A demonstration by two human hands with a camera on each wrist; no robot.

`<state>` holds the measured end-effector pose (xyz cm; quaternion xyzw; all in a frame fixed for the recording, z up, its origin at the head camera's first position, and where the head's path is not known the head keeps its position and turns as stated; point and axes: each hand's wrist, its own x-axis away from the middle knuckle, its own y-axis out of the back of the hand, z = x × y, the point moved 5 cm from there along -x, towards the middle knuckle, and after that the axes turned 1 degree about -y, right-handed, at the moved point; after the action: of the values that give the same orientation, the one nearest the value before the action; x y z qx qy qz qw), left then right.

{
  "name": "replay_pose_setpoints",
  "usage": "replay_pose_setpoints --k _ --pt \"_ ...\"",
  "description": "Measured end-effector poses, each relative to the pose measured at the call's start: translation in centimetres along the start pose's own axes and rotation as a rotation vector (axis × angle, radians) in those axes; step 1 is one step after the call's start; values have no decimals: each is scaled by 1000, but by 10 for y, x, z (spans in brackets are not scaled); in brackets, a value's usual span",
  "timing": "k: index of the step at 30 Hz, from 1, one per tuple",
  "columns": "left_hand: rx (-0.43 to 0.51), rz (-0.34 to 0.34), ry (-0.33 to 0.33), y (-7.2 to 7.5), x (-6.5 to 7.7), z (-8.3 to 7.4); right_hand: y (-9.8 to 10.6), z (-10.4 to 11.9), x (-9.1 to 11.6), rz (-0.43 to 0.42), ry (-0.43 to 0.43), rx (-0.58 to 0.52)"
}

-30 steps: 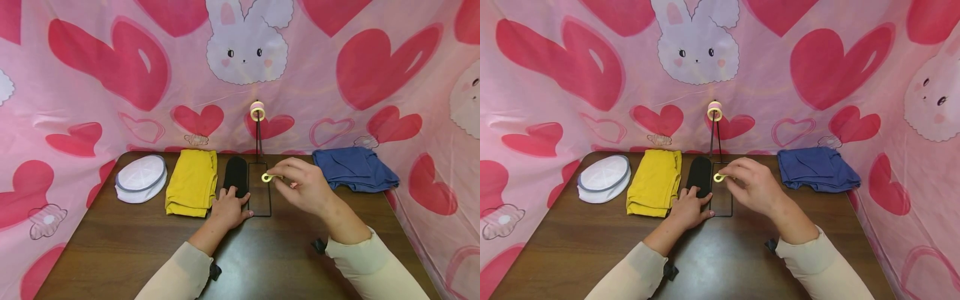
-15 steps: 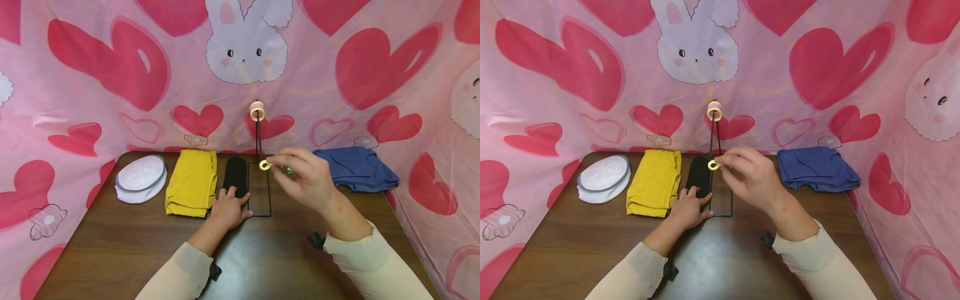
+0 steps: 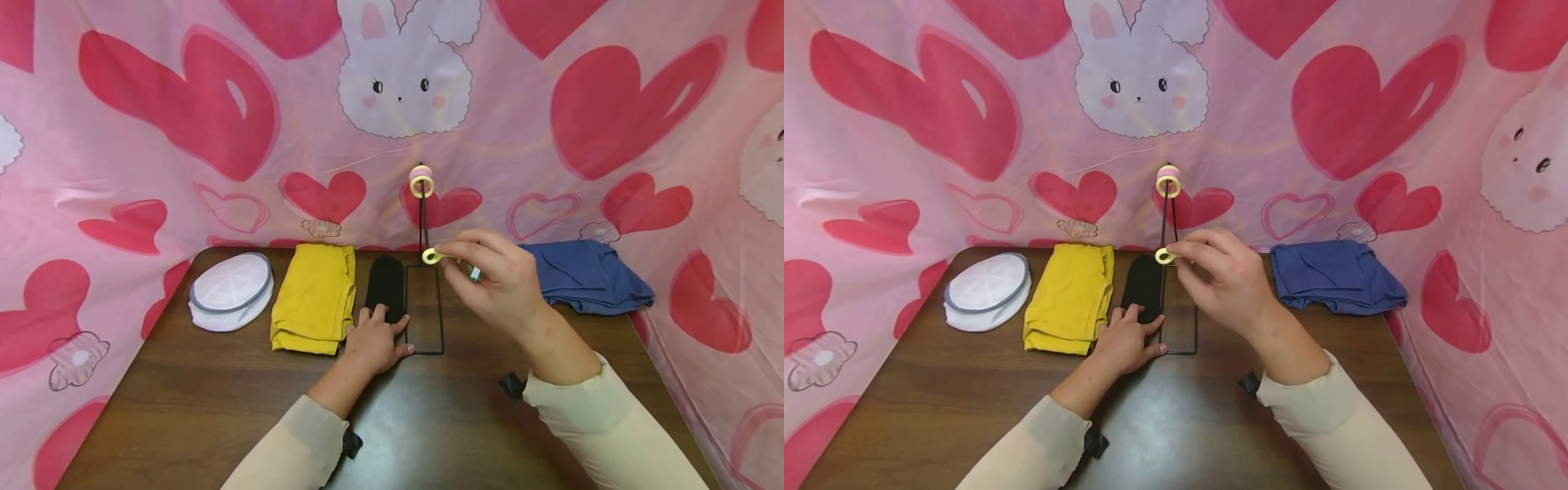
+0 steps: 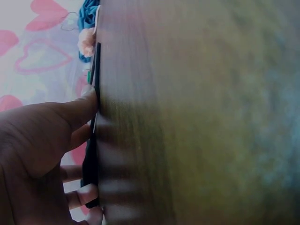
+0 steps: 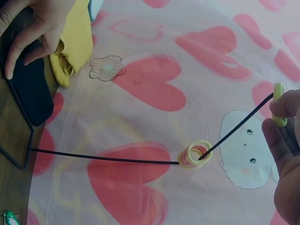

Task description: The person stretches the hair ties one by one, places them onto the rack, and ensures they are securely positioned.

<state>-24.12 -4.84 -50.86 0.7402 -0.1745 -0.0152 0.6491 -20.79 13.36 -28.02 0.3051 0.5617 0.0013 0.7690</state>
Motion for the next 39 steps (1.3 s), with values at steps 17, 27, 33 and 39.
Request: replay_pose_setpoints --k 17,27,33,39 --pt "10 1 -10 -1 -2 2 -19 -28 -2 -5 -79 6" --pt "17 3 -9 0 -1 1 -29 -43 -7 -27 -112 7" --pt "10 -10 -14 -1 -2 2 -37 -53 -10 -39 -184 -23" --pt "9 0 -21 -2 -2 2 -45 -64 -12 -52 -221 -45"
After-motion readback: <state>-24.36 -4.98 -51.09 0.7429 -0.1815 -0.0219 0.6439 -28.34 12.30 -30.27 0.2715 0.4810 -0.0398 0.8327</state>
